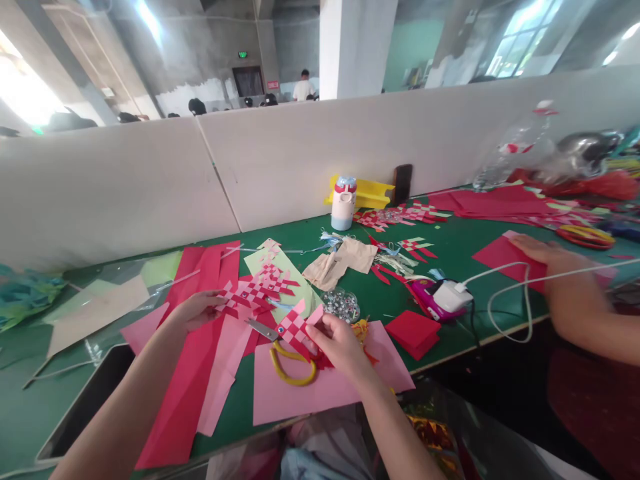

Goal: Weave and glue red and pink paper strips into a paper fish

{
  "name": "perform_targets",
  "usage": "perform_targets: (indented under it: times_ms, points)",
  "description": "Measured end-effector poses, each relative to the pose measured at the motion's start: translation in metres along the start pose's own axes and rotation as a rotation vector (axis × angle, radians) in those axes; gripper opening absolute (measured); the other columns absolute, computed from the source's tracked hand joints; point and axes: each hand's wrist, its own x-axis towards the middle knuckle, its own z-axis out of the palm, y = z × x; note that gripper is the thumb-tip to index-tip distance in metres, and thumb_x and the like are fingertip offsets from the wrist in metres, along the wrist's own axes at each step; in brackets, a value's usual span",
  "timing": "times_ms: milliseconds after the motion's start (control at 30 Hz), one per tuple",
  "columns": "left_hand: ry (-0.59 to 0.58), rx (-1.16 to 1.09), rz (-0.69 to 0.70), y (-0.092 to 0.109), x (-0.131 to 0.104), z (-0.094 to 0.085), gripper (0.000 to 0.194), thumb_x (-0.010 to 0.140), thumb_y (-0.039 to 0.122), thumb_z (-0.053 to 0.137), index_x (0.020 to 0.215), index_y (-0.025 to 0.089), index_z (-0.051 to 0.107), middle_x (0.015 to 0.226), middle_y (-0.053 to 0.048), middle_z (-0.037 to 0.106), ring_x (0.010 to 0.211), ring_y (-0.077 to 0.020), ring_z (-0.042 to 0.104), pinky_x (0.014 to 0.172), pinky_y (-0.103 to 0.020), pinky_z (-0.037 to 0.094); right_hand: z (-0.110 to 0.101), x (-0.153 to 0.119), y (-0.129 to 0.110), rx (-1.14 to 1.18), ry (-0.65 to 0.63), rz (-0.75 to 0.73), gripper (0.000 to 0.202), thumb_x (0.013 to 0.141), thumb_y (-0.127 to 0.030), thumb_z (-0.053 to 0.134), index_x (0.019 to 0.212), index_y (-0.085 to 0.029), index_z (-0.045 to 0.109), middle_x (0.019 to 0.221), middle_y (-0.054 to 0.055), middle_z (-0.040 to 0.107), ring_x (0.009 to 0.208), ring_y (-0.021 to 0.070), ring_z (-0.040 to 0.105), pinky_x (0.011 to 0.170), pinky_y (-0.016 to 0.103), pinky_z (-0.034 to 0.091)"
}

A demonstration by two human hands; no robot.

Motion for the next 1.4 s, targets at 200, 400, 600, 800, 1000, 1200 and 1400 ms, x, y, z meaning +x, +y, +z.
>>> perform_targets:
  times_ms: [200,400,600,800,1000,1200,1400]
  points:
    - [0.019,-0.161,-0.061,-0.033,-0.045,-0.043,0.035,0.070,0.005,0.075,0.101,0.012,0.061,0.080,-0.006,0.066,0.063,-0.0116,0.063,0.055,-0.020,0.051,0.010,0.013,0.010,0.100,-0.107,0.053,0.041,0.072,-0.057,0.070,0.075,-0.019,0.055,0.060,-0.003,0.058,0.051,0.0122,0.050,0.052,0.026,0.038]
    - [0.099,-0.239,-0.125,-0.077,-0.092,-0.075,0.044,0.068,0.000,0.074,0.108,0.014,0.058,0.077,-0.004,0.067,0.059,-0.0105,0.062,0.053,-0.020,0.052,0.016,0.029,0.004,-0.068,-0.126,0.093,0.039,0.074,-0.056,0.065,0.075,-0.019,0.056,0.056,-0.004,0.054,0.049,0.0115,0.049,0.048,0.024,0.037]
    - [0.065,-0.223,-0.131,-0.102,-0.133,-0.098,0.059,0.059,0.008,0.084,0.111,0.016,0.058,0.082,-0.004,0.070,0.066,-0.0122,0.065,0.058,-0.020,0.054,0.030,0.036,-0.001,-0.212,-0.177,0.156,0.031,0.072,-0.047,0.069,0.072,-0.016,0.062,0.059,-0.001,0.058,0.050,0.0104,0.050,0.045,0.022,0.035]
    - [0.100,-0.050,-0.108,-0.110,-0.159,-0.099,0.067,0.051,0.026,0.090,0.109,0.016,0.059,0.086,-0.006,0.072,0.073,-0.0174,0.068,0.061,-0.025,0.054,0.052,0.034,0.000,-0.340,-0.243,0.150,0.025,0.074,-0.041,0.068,0.070,-0.016,0.064,0.058,0.000,0.060,0.052,0.0127,0.053,0.049,0.024,0.039]
    - [0.339,0.392,0.084,-0.134,-0.179,-0.108,0.052,0.063,0.043,0.080,0.106,0.020,0.062,0.087,-0.005,0.071,0.079,-0.0228,0.067,0.069,-0.031,0.051,0.056,0.033,-0.003,-1.004,-0.111,-0.112,0.022,0.081,-0.037,0.063,0.084,-0.018,0.073,0.081,0.008,0.072,0.073,0.0235,0.064,0.066,0.032,0.045]
    - [0.435,0.946,0.612,-0.161,-0.200,-0.103,0.021,0.085,0.033,0.062,0.102,0.022,0.065,0.103,-0.007,0.068,0.095,-0.0246,0.061,0.082,-0.037,0.048,0.080,0.019,-0.015,-1.356,-0.009,-0.470,0.026,0.087,-0.028,0.056,0.098,-0.012,0.071,0.095,0.016,0.069,0.091,0.0305,0.063,0.082,0.040,0.047]
    - [0.264,1.059,0.831,-0.180,-0.192,-0.089,0.031,0.086,0.029,0.063,0.116,0.020,0.062,0.112,-0.010,0.065,0.107,-0.0274,0.054,0.091,-0.043,0.047,0.140,-0.006,-0.010,-1.095,-0.283,-0.524,0.018,0.090,-0.024,0.054,0.098,-0.018,0.069,0.097,0.009,0.069,0.090,0.0244,0.064,0.081,0.036,0.049]
